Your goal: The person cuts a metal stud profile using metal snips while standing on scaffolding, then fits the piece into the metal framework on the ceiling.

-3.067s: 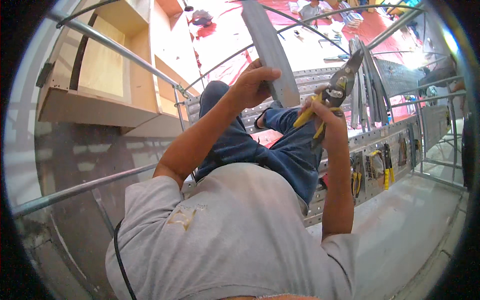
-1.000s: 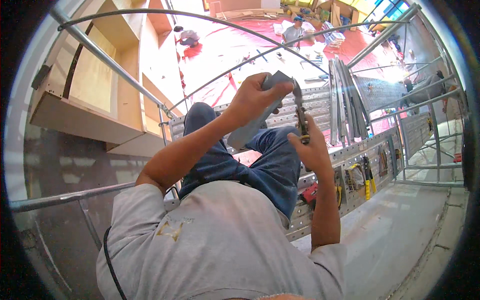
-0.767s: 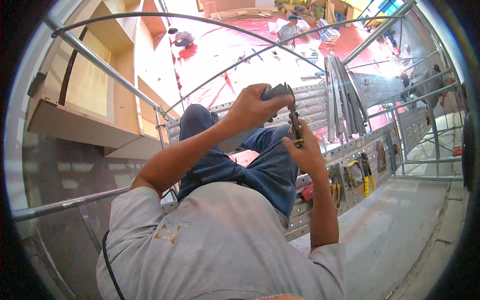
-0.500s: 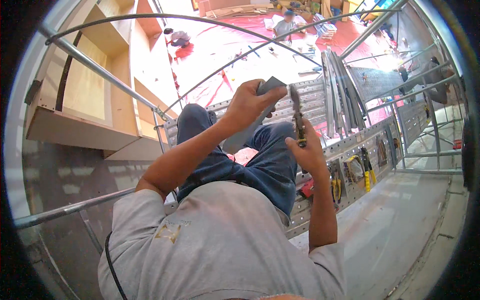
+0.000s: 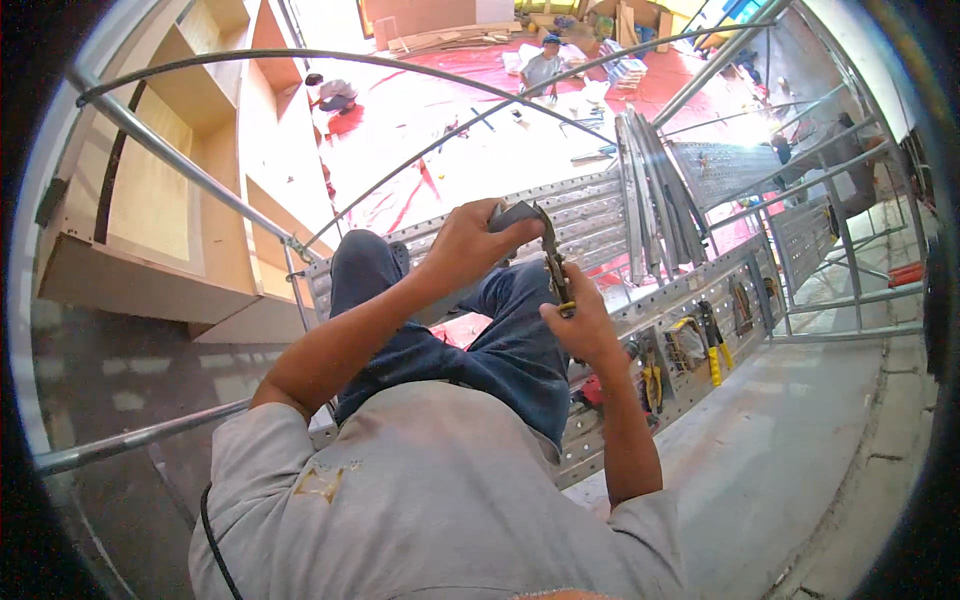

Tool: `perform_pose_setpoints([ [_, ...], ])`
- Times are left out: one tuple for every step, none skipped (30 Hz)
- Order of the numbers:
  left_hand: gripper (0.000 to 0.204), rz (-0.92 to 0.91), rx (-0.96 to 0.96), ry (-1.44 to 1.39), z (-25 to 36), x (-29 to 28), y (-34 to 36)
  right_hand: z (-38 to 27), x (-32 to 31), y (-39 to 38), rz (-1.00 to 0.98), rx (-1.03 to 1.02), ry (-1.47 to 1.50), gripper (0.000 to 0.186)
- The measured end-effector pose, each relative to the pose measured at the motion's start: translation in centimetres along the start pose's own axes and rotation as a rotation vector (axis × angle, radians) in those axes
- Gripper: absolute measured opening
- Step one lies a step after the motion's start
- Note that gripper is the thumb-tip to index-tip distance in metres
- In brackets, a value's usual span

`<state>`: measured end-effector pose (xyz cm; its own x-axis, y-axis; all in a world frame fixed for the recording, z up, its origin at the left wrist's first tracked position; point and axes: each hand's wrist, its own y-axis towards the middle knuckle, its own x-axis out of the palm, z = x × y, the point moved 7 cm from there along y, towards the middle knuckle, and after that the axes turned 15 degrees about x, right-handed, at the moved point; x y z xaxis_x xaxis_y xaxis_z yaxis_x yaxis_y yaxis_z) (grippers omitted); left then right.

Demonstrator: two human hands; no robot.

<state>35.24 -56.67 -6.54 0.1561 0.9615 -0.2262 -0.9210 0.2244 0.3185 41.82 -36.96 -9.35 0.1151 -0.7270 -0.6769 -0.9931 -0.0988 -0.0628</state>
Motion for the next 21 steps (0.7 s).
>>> perform_pose_setpoints([
  [0.045, -0.001, 0.0, -0.006, -0.3, 0.3, -0.1, -0.7, -0.3, -0.5, 0.054, -0.073, 0.035, 0.053],
  [0.045, -0.038, -0.023, -0.052, -0.8, 1.0, -0.3, 1.2, 0.7, -0.5, 0.004, 0.022, 0.085, 0.051],
  [0.045, -0.071, -0.04, -0.094, -0.9, 1.4, -0.3, 2.6, 1.5, -0.3, -0.043, 0.109, 0.134, 0.049],
  [0.045, -0.073, -0.036, -0.098, -0.1, 1.6, -0.3, 3.5, 2.0, -0.4, -0.039, 0.11, 0.131, 0.049],
  [0.046, -0.125, -0.003, -0.015, 1.0, 2.0, -0.3, 4.6, 2.4, -0.5, -0.02, 0.163, 0.101, 0.048],
  [0.047, -0.169, 0.023, 0.074, 1.8, 2.1, -0.4, 4.8, 2.7, -0.4, -0.011, 0.21, 0.074, 0.046],
  [0.047, -0.161, 0.022, 0.077, 1.7, 2.1, -0.3, 4.6, 2.7, -0.3, -0.016, 0.204, 0.073, 0.046],
  [0.05, -0.125, -0.004, -0.015, 1.2, 2.0, -0.2, 4.3, 2.1, -0.1, 0.038, 0.201, 0.117, 0.042],
  [0.053, -0.09, -0.045, -0.111, 0.5, 1.8, -0.6, 4.3, 2.1, -0.5, 0.08, 0.21, 0.163, 0.039],
  [0.059, -0.23, -0.074, 0.075, 0.3, 1.5, -0.3, 4.5, 1.7, -0.6, 0.083, 0.107, 0.218, 0.038],
  [0.062, -0.291, -0.001, 0.096, 0.9, 1.2, 0.2, 5.3, 0.6, -0.2, 0.087, 0.004, 0.274, 0.038],
  [0.059, -0.336, -0.062, 0.133, 0.6, 0.6, 0.2, 7.0, 0.4, 0.2, -0.05, 0.201, 0.37, 0.039],
  [0.055, -0.381, -0.116, 0.171, 0.3, 0.3, 0.1, 6.5, -1.0, 0.6, -0.107, 0.239, 0.262, 0.045],
  [0.055, -0.382, -0.14, 0.178, 0.6, -0.4, -0.3, 2.9, -3.1, -0.1, 0.09, 0.034, 0.039, 0.052],
  [0.057, -0.402, -0.092, 0.225, 1.3, -0.4, 0.0, 2.1, -4.0, 0.3, -0.039, 0.121, 0.033, 0.054],
  [0.059, -0.411, -0.043, 0.277, 1.8, -0.8, 0.2, 1.4, -4.6, 0.3, -0.029, 0.053, -0.045, 0.054],
  [0.059, -0.411, -0.047, 0.28, 1.8, -1.2, 0.3, 0.7, -4.7, 0.3, -0.019, -0.015, -0.123, 0.054],
  [0.06, -0.42, -0.07, 0.283, 1.6, -1.3, 0.2, 0.4, -4.6, 0.4, -0.025, -0.016, -0.123, 0.054],
  [0.06, -0.433, -0.092, 0.287, 1.3, -1.5, 0.1, 0.1, -4.2, 0.6, -0.054, -0.019, -0.106, 0.054],
  [0.06, -0.435, -0.094, 0.287, 1.1, -1.6, 0.1, -0.2, -3.9, 0.7, -0.08, -0.02, -0.088, 0.055],
  [0.068, -0.435, -0.052, 0.315, 1.3, -1.4, 0.2, -0.2, -3.9, 0.7, -0.078, -0.017, -0.089, 0.055],
])
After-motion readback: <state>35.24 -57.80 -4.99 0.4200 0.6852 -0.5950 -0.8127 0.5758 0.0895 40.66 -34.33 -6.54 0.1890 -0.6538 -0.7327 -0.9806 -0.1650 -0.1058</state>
